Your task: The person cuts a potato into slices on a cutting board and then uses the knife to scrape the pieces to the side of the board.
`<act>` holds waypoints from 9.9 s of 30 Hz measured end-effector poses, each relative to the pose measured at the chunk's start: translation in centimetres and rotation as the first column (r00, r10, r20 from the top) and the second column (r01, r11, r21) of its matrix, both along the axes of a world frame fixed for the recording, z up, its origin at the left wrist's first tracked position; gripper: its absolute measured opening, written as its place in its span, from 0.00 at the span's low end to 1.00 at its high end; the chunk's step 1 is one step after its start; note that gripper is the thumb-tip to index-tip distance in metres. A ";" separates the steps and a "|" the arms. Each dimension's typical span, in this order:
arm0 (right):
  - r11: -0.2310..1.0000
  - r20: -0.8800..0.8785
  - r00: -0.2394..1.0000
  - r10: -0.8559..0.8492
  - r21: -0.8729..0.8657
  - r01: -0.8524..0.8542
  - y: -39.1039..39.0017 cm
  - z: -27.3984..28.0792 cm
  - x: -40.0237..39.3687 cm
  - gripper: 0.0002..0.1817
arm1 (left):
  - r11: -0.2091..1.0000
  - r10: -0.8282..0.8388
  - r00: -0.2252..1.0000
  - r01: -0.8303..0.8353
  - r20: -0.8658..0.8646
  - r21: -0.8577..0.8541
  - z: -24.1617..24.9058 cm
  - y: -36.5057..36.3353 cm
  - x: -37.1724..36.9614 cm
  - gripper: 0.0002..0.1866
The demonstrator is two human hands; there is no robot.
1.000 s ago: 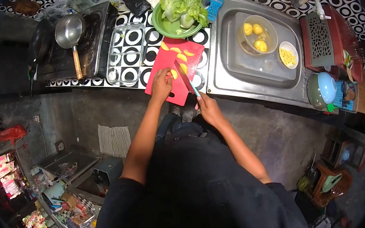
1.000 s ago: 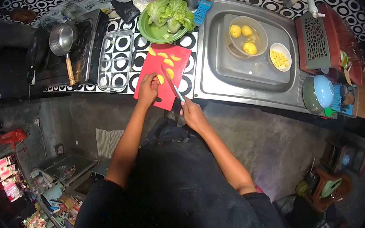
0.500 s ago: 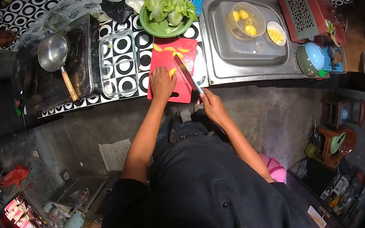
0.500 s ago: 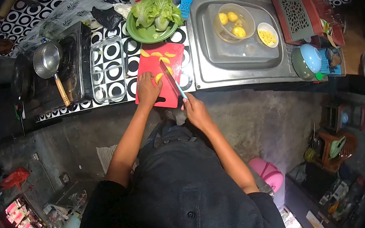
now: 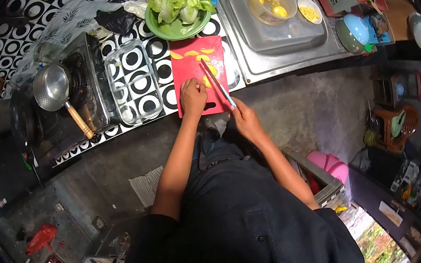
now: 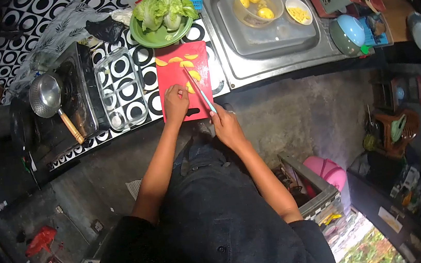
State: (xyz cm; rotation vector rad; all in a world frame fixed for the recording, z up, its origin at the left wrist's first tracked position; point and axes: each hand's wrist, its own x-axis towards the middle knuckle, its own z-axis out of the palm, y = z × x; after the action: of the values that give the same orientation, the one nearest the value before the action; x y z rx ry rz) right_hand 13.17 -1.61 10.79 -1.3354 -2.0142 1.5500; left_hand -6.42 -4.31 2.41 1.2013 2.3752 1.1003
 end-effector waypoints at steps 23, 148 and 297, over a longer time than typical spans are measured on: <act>0.954 -0.033 0.999 -0.003 0.300 0.013 -4.5 -1.4 -0.8 0.22 | 0.989 -0.142 0.950 0.149 -0.278 0.003 -0.6 -1.2 0.7 0.16; 0.937 0.100 0.961 0.257 0.217 -0.273 0.9 -2.2 1.1 0.25 | 1.000 0.027 0.985 -0.026 -0.169 0.005 -1.7 -0.2 1.8 0.17; 0.941 0.057 0.939 0.338 -0.007 -0.338 3.8 -2.1 -1.3 0.26 | 0.999 0.034 0.982 -0.037 -0.188 -0.012 -2.9 -0.3 1.6 0.21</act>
State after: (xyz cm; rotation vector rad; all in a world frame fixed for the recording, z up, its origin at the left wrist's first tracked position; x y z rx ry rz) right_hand 11.87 2.22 8.68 -1.0839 -2.3809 1.6606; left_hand -4.84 -4.58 -0.45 1.3156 2.5485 1.0181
